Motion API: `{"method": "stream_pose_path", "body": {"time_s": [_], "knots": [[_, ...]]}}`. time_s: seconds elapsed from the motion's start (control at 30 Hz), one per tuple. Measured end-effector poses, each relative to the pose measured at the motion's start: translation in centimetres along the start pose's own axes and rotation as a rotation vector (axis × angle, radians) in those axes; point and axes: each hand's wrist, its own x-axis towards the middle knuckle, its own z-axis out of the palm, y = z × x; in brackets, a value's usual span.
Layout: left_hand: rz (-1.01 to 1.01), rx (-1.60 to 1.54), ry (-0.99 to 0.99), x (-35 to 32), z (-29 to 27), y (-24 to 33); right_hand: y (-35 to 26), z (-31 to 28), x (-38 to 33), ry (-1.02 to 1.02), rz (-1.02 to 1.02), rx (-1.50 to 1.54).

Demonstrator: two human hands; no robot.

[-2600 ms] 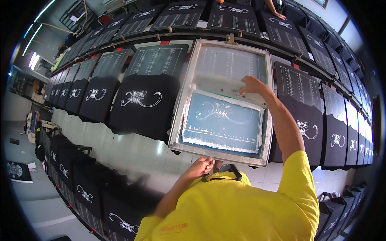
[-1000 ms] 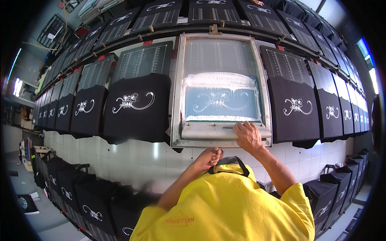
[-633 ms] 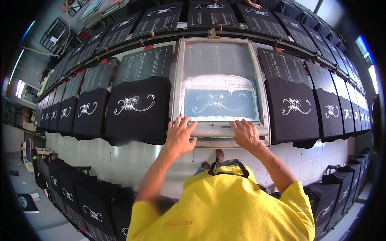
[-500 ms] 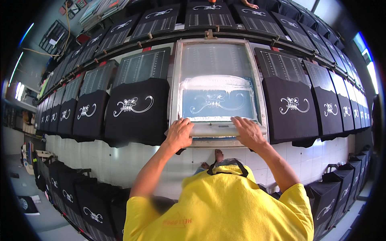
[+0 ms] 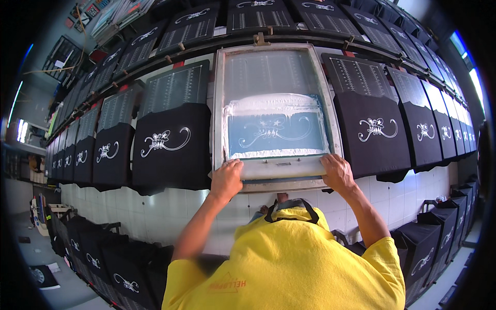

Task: The person performs screen printing on black fabric by lowering the screen frame, applying white ink across the mesh with a squeegee, and then raising the frame to reveal the printed design.

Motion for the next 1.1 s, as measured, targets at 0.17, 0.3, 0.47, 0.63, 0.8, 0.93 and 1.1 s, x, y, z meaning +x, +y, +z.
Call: {"method": "stream_pose_path", "body": {"time_s": [0.17, 0.3, 0.47, 0.63, 0.8, 0.93, 1.1], "knots": [[0.072, 0.081, 0.041, -1.1, 1.7, -0.5, -0.5, 1.3, -0.6, 0.006, 0.038, -0.051], [0.099, 0.103, 0.079, 1.4, 2.0, -1.8, 0.8, 2.0, 1.8, 0.011, 0.032, -0.087], [0.138, 0.086, 0.099, 7.1, 1.9, -4.5, 3.4, 1.9, 7.4, -0.032, 0.02, -0.133], [0.116, 0.009, 0.1, 13.4, 1.4, -6.7, 6.6, 2.4, 13.2, -0.101, 0.057, -0.132], [0.084, -0.023, -0.018, 17.8, -0.5, -7.5, 9.1, 1.7, 17.4, -0.155, 0.062, -0.107], [-0.028, 0.012, -0.202, 20.6, -2.4, -8.2, 8.8, -0.5, 20.2, -0.261, 0.102, -0.074], [-0.03, -0.076, -0.171, 20.9, -3.7, -8.5, 7.8, -3.1, 21.2, -0.211, 0.105, -0.112]]}}
